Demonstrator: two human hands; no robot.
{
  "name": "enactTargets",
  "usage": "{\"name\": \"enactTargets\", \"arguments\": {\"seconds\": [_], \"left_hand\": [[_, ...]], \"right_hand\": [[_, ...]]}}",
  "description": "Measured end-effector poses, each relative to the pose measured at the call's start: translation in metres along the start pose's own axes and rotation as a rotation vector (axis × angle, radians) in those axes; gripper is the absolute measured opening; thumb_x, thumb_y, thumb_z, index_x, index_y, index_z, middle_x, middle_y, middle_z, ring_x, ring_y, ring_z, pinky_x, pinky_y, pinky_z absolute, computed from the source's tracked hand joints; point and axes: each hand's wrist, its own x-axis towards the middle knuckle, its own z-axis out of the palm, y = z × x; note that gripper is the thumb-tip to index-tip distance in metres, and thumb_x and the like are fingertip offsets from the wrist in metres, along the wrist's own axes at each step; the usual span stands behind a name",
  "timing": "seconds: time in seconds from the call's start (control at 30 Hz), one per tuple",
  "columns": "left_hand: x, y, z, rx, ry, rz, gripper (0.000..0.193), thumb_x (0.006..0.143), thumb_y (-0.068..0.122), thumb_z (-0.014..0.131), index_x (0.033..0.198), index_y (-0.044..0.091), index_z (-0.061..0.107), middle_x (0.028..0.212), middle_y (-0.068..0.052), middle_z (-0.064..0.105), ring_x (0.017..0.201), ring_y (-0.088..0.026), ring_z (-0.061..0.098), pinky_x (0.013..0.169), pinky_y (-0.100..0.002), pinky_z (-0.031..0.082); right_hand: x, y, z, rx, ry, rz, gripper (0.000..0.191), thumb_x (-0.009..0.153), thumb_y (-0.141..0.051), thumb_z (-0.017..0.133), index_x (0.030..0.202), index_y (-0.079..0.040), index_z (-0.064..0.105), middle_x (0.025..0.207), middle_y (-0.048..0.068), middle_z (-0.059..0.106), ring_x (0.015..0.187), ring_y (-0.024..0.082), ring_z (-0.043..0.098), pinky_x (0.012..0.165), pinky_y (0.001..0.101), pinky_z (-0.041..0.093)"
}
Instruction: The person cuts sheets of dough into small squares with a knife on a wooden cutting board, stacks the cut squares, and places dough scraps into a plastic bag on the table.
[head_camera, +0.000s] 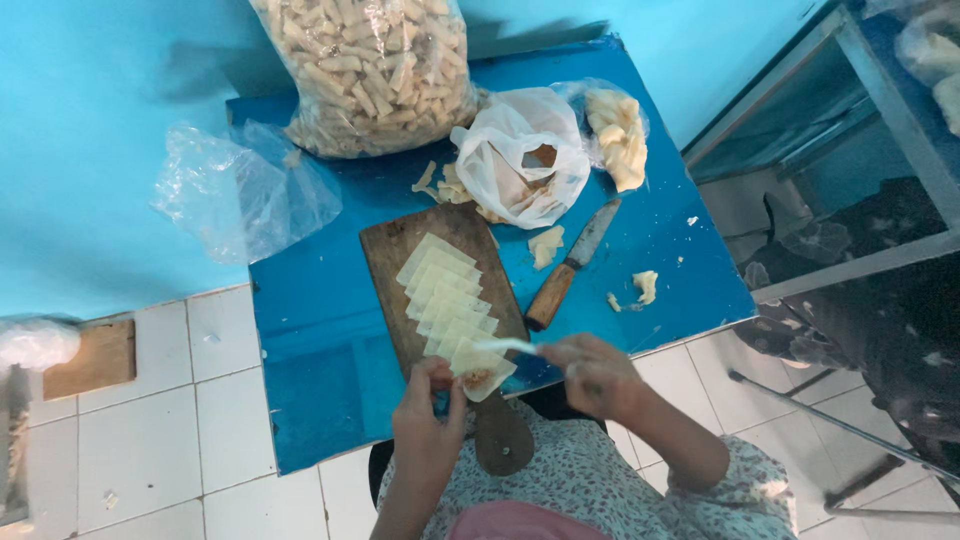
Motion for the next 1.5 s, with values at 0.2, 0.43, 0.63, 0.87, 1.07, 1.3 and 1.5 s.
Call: {"name": "enactTargets", "arguments": {"seconds": [0.2,0.43,0.63,0.87,1.07,1.3,1.5], "left_hand": [[0.002,0.000,0.000,0.061,0.012,0.171,0.028,0.084,0.001,0.074,0.110,0.003,0.062,0.092,-0.015,0.066,0.084,-0.030,0.068,0.071,-0.043,0.053],[0.008,0.003,-0.004,0.061,-0.021,0.289,0.026,0.087,0.001,0.070,0.112,0.004,0.063,0.091,-0.014,0.065,0.084,-0.031,0.067,0.072,-0.043,0.051],[0.011,0.007,-0.006,0.084,-0.034,0.335,0.027,0.088,0.000,0.069,0.114,0.005,0.064,0.092,-0.014,0.065,0.087,-0.033,0.065,0.074,-0.044,0.051],[0.015,0.009,-0.007,0.066,-0.069,0.408,0.027,0.084,0.002,0.074,0.109,0.004,0.063,0.095,-0.011,0.066,0.089,-0.033,0.064,0.077,-0.044,0.051],[0.016,0.012,-0.009,0.136,-0.108,0.441,0.020,0.082,0.004,0.077,0.098,0.005,0.065,0.096,-0.012,0.065,0.091,-0.033,0.063,0.078,-0.045,0.049],[0.012,0.008,-0.010,0.105,-0.148,0.390,0.017,0.084,0.003,0.074,0.098,0.003,0.064,0.098,-0.012,0.063,0.093,-0.034,0.062,0.079,-0.046,0.048],[0.010,0.007,-0.015,0.114,-0.167,0.434,0.021,0.081,0.001,0.073,0.102,0.004,0.067,0.105,-0.011,0.065,0.100,-0.033,0.063,0.084,-0.045,0.048]], "right_hand": [[0.047,0.069,-0.019,-0.520,0.376,0.405,0.031,0.099,0.007,0.073,0.116,0.000,0.048,0.105,0.019,0.074,0.091,0.028,0.078,0.074,0.0335,0.061],[0.087,0.084,-0.012,-0.703,0.140,0.374,0.050,0.091,-0.001,0.069,0.136,0.002,0.050,0.122,0.023,0.068,0.102,0.042,0.069,0.084,0.0443,0.059],[0.050,-0.020,0.018,-0.098,-0.147,1.070,0.036,0.090,-0.022,0.083,0.112,-0.007,0.060,0.092,0.009,0.078,0.079,0.019,0.078,0.068,0.0319,0.059],[0.025,-0.057,0.059,0.063,-0.054,1.076,0.052,0.078,-0.008,0.084,0.118,-0.007,0.052,0.093,0.009,0.071,0.080,0.019,0.075,0.060,0.0305,0.058],[0.006,-0.060,0.083,-0.010,0.169,0.850,0.043,0.083,-0.001,0.081,0.115,-0.005,0.052,0.097,0.010,0.070,0.085,0.019,0.077,0.071,0.0312,0.060],[0.014,-0.064,0.080,0.045,0.036,0.514,0.040,0.087,0.002,0.078,0.119,-0.004,0.054,0.108,0.015,0.068,0.100,0.033,0.072,0.083,0.0387,0.058],[0.022,-0.064,0.059,0.026,-0.107,0.453,0.045,0.081,0.005,0.076,0.120,-0.003,0.055,0.112,0.018,0.066,0.103,0.037,0.069,0.086,0.0415,0.057]]}}
